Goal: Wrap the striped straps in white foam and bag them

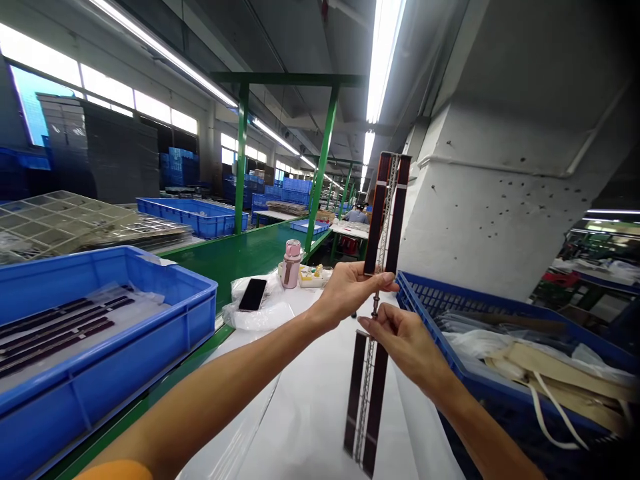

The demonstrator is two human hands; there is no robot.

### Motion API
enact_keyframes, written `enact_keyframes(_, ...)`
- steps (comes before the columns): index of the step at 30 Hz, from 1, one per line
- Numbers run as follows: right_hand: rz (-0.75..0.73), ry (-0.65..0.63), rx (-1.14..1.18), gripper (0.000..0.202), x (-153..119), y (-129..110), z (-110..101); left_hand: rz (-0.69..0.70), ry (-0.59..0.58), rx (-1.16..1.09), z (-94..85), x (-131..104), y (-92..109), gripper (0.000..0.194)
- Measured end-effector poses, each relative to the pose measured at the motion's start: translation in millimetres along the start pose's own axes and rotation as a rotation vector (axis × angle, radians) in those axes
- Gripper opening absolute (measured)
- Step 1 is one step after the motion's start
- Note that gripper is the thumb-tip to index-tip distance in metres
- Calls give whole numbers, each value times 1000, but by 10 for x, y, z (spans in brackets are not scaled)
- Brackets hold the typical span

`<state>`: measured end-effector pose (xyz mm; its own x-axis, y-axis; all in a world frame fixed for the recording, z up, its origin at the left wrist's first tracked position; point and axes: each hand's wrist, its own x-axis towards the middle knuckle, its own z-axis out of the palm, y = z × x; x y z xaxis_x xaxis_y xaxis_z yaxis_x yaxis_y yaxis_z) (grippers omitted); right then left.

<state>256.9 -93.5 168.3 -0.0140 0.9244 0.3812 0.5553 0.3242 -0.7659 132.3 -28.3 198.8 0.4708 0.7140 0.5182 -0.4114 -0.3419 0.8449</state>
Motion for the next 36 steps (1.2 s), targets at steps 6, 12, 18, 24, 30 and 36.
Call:
enact_keyframes(6,-62,56,-142,35,-14,-48,-37,40,53,5,2,5,-9,34)
enact_keyframes(12,-73,-136,50,32,13,-35,-97,27,32,17,-29,-17,-31,35)
enact_keyframes(18,-40,-116,102,30,22,33,-31,8,57,4,-29,-14,-47,34)
enact_keyframes(24,-45,-170,142,30,37,56,-43,26,31,15,-9,-53,-47,32)
enact_keyframes(30,-37,7,3,37,23,71,36,83,53,76,19,-28,-37,31)
enact_keyframes(36,-97,78,-52,32,-148,-3,-98,61,90,-5,-85,-58,28,36)
